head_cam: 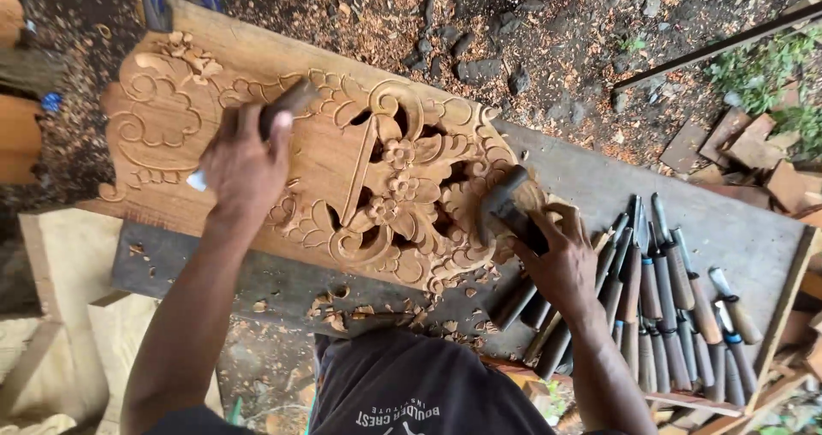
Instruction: Carving intricate floral and decorative designs into a large wooden piece using various chisels and a hammer.
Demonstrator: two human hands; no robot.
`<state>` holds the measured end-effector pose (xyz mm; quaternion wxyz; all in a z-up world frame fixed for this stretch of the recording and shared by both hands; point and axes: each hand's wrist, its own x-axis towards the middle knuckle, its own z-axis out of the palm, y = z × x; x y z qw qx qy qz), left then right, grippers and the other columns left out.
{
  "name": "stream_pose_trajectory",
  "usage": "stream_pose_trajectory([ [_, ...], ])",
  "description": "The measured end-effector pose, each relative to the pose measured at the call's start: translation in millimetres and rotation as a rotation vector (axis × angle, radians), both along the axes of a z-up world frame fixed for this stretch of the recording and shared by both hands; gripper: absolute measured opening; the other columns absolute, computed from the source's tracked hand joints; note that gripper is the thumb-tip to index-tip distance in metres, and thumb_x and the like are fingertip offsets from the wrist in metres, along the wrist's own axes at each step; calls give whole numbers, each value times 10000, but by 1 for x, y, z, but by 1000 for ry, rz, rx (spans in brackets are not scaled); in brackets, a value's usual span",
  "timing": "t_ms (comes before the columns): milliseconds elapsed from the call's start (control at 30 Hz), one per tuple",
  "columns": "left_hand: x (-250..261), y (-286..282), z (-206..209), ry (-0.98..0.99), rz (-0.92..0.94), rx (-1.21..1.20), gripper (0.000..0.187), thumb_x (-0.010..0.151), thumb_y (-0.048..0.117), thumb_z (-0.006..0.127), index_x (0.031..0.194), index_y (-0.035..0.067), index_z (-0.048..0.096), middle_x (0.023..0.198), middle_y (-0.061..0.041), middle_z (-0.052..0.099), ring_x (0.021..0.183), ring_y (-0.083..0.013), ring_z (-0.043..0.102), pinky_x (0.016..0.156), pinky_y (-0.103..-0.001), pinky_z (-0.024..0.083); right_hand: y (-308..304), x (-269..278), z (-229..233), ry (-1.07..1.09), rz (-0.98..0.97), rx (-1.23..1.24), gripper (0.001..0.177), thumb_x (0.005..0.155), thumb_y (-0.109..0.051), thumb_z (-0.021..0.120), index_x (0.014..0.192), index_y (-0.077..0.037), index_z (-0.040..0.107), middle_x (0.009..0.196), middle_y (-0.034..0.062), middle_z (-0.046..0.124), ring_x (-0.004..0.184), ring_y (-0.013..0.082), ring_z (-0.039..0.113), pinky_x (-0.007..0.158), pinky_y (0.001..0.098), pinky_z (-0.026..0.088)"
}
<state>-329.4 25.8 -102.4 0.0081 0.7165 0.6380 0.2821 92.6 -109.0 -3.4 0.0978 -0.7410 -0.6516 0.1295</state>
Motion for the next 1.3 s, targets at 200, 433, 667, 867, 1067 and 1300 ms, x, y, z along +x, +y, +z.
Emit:
stream_pose_trajectory([
  [200, -11, -32, 2, 70, -29, 72, 346, 1102, 431, 608, 1155, 88, 610, 1030, -144, 641, 840, -350, 680, 689, -495, 557, 21, -14, 8, -138, 248, 139, 624, 716, -320, 862, 1275, -92, 701, 1467, 142, 565, 1322, 408, 489, 1054, 534, 520],
  [433, -12, -30, 1, -32, 24, -58, 388, 1115, 446, 575, 1186, 69, 631, 1026, -180, 644, 837, -378, 687, 684, -524, 546, 115, -78, 0, 46, 599, 218, 481, 899, -450, 796, 1253, -131, 733, 1542, 199, 451, 1465, 478, 316, 1171, 666, 308],
  [667, -16, -33, 0, -139, -8, -22, 351, 1104, 395, 657, 1285, 94, 657, 1078, -154, 697, 895, -406, 685, 754, -534, 544, 104, -71, -24, 499, 516, 259, 323, 939, -367, 812, 1016, -66, 725, 1553, 230, 434, 1454, 412, 424, 1185, 554, 415],
  [867, 35, -65, 14, 190, -664, 13, 414, 914, 447, 781, 1171, 125, 745, 880, -144, 659, 811, -338, 671, 665, -490, 559, -55, -84, 27, 257, 323, 356, 383, 866, -308, 816, 1114, -61, 662, 1339, 167, 594, 1240, 344, 581, 978, 477, 557],
  [1067, 147, -119, 36, 188, -1376, -35, 603, 897, 455, 837, 1293, 41, 649, 1209, -98, 656, 1050, -272, 657, 924, -432, 550, -138, -103, 1, 395, 3, 101, 624, 926, -366, 727, 1397, -7, 531, 1118, 185, 725, 776, 325, 740, 651, 463, 636],
  [1300, 134, -70, 65, -194, -1222, 219, 771, 869, 302, 868, 1469, 63, 446, 1525, -112, 478, 1458, -298, 428, 1263, -575, 210, -178, -32, -22, 280, -551, 341, 477, 975, -386, 686, 1287, -31, 628, 881, 158, 734, 691, 338, 716, 598, 489, 568],
])
